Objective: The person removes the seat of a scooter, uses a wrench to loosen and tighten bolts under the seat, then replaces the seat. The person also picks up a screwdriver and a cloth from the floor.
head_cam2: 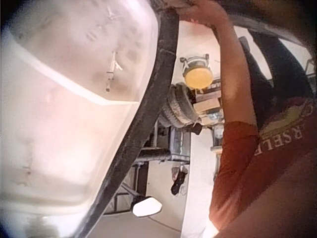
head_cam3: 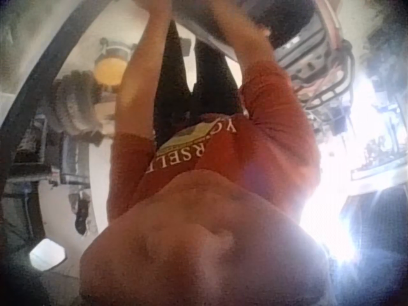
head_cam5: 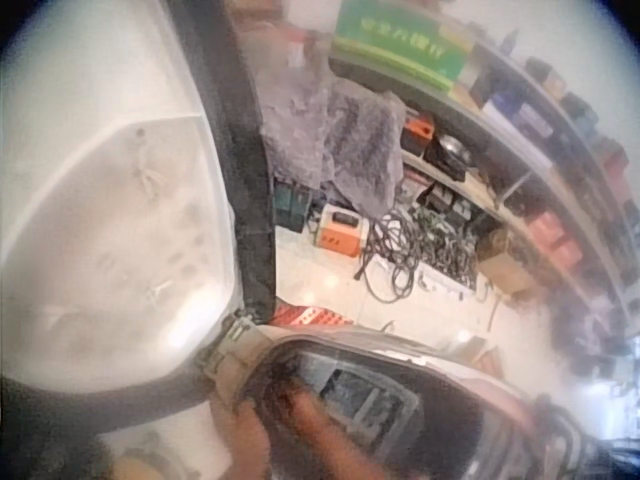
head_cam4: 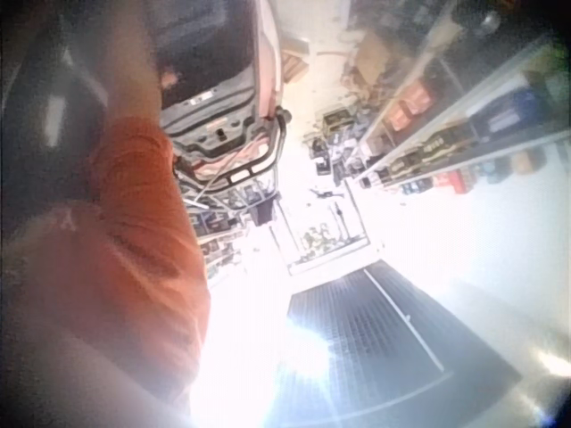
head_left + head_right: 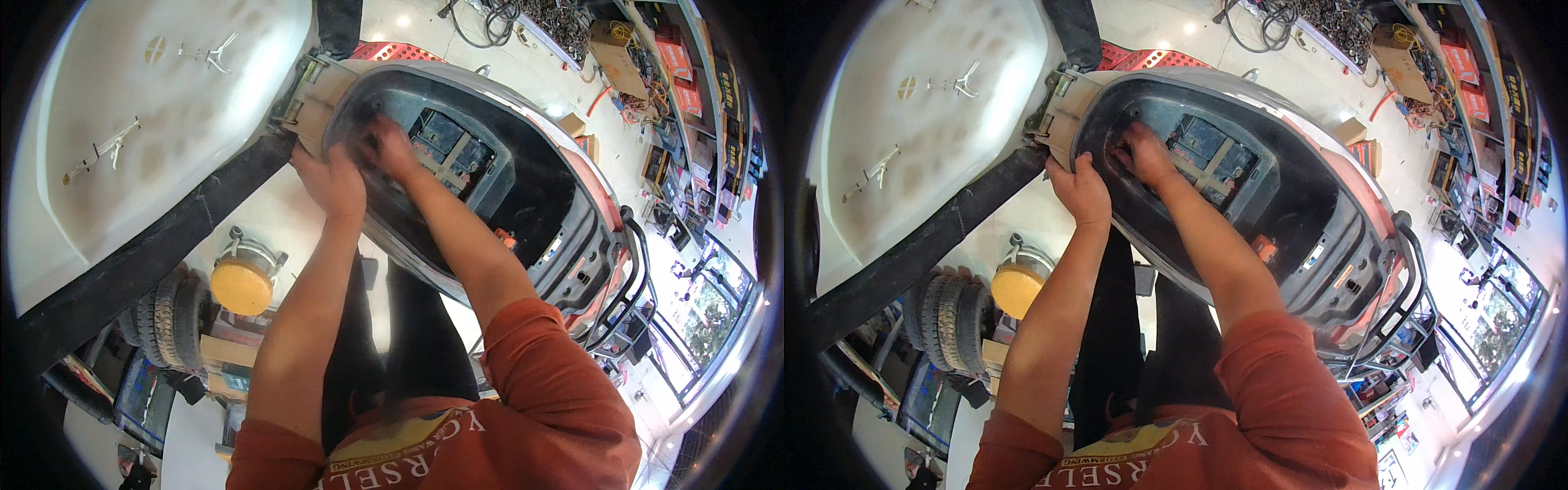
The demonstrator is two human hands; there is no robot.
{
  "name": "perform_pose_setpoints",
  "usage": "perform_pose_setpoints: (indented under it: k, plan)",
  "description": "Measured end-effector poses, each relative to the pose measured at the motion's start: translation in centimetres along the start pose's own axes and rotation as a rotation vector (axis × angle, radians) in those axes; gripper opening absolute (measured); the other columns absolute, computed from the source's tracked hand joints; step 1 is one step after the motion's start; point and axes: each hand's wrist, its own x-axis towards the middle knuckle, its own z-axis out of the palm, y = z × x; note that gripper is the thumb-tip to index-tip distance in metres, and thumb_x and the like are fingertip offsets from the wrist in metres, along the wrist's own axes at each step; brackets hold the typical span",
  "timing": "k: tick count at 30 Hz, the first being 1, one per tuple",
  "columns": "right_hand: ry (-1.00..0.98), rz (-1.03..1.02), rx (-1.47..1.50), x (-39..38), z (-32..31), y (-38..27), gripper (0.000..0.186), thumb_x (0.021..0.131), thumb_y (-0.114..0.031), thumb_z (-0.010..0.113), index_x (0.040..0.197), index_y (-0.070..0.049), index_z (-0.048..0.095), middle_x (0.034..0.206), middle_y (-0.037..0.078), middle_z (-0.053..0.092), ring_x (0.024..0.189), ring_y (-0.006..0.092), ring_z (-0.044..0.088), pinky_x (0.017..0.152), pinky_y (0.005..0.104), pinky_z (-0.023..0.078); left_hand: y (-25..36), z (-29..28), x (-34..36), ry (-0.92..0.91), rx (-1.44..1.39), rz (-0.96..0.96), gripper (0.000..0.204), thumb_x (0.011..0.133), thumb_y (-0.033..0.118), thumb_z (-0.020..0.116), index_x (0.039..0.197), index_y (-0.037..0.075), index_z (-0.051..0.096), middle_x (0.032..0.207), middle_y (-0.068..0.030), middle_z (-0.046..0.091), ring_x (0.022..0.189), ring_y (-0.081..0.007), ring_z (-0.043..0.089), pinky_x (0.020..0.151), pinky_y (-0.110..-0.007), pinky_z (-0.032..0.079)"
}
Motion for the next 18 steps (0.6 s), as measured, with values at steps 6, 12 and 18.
perform_pose_setpoints:
  k: [6,12,18]
  plan:
    - [0.013,0.028,0.003,0.0,0.1,-0.4,0.022,0.074,-0.015,0.075,0.092,-0.005,0.067,0.096,0.016,0.06,0.092,0.0385,0.061,0.08,0.0466,0.051,0.3,0.0,0.0,0.001,-0.021,-0.027,0.046,0.081,0.012,0.06,0.121,-0.01,0.05,0.116,-0.0255,0.06,0.108,-0.0379,0.058,0.097,-0.04,0.042]
    - [0.028,0.034,-0.059,0.2,-0.1,-1.1,0.023,0.072,-0.015,0.076,0.089,-0.003,0.064,0.093,0.016,0.06,0.091,0.0384,0.061,0.078,0.0468,0.051,0.5,-0.1,0.1,-0.006,-0.032,-0.021,0.046,0.081,0.012,0.06,0.12,-0.01,0.05,0.116,-0.0259,0.06,0.107,-0.0391,0.058,0.097,-0.042,0.042]
    - [0.109,0.2,0.03,0.3,-0.2,-1.5,0.027,0.075,-0.012,0.072,0.098,-0.001,0.063,0.091,0.016,0.061,0.086,0.0328,0.063,0.075,0.0438,0.052,0.9,-0.1,0.1,-0.028,0.008,-0.048,0.05,0.081,0.013,0.058,0.123,-0.012,0.047,0.12,-0.0278,0.056,0.111,-0.0413,0.054,0.1,-0.043,0.04]
